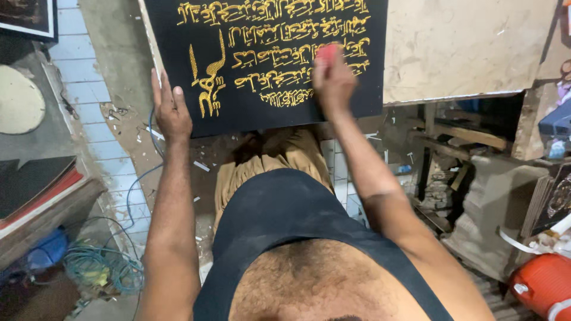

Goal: The person wipes the surface of black panels with gold Arabic calligraphy using a red cloth. They handle multiple panels one at a time, flipping them over to clean both sides, and stack the cleaned panels on the table.

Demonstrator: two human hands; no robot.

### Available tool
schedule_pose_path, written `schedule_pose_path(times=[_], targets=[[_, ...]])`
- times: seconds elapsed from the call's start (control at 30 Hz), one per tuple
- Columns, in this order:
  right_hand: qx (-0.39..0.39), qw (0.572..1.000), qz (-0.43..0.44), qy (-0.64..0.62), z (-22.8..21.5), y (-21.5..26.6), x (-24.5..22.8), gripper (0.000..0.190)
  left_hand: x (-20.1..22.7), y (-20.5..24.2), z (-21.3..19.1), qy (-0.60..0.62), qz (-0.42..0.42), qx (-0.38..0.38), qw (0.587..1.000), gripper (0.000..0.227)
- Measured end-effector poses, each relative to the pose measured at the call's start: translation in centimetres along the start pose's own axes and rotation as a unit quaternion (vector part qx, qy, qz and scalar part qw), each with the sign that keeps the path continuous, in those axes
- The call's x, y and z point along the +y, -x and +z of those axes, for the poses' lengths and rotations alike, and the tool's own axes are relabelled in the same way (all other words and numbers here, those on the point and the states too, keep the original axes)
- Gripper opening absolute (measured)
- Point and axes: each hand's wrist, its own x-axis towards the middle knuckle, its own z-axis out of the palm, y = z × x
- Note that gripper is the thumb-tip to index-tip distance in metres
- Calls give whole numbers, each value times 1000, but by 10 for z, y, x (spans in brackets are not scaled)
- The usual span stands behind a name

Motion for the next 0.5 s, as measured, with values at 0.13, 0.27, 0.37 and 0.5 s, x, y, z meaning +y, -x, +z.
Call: schedule_pose_path(times=[0.13, 0.27, 0.37, 0.5], targets=[[-150, 957, -223, -113, 79, 70, -144, 35, -24, 5, 8, 17, -49, -12, 999, 47], [-181, 952, -187, -158, 110, 99, -160, 37, -41, 2, 8, 38, -44, -36, 998, 48], [-126, 976, -75, -163, 60, 91, -86, 18, -44, 3, 17, 68, -21, -30, 997, 46], [40, 982, 158, 100, -54, 47, 48, 19, -34, 3, 8, 99, -34, -28, 994, 47]])
